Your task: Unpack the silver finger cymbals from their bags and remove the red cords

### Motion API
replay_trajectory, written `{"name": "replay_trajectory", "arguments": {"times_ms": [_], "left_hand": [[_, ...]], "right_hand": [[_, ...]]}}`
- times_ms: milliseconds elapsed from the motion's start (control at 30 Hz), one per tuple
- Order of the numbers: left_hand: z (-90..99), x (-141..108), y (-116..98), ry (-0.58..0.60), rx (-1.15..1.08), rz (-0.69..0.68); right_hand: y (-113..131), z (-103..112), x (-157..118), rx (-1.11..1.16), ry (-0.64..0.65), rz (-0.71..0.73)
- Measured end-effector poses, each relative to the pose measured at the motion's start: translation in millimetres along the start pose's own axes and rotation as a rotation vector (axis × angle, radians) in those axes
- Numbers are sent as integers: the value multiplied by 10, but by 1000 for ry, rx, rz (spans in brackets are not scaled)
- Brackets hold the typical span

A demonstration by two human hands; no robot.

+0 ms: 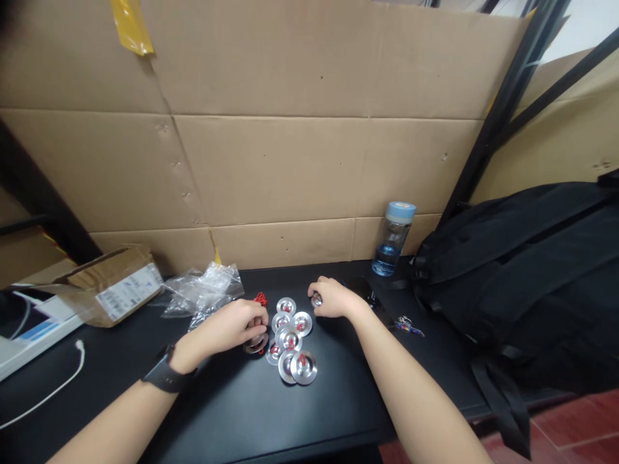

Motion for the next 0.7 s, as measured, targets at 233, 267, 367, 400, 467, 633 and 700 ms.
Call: {"name": "replay_trajectory", "arguments": {"times_ms": [233,267,367,400,467,633,700], "left_hand": [[-2,4,2,-34,-23,-22],[-3,5,2,-39,-33,-22],[13,14,-15,-57,-65,-29],[26,18,-29,-65,-74,-36],[71,25,-69,-104,-84,-65],[280,-10,-150,-410,-103,-122],[335,-40,-155,-537,-140,-88]], "right_hand": [[18,13,15,-11,-42,30],[21,15,20,-4,-57,31],[117,89,9,81,-165,63],[189,128,-11,133,-208,95],[387,185,-72,260,-243,189],[880,39,-217,759,11,299],[966,-44,-226,980,29,250]]}}
Point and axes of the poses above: each hand's wrist, its own x-axis towards the middle knuckle, its own z-axis out of the back of the hand, y = z × x, the point moved 5 cm from there along x, towards the middle knuckle, and after that the axes turned 3 degrees about -z, right-handed, at the moved point
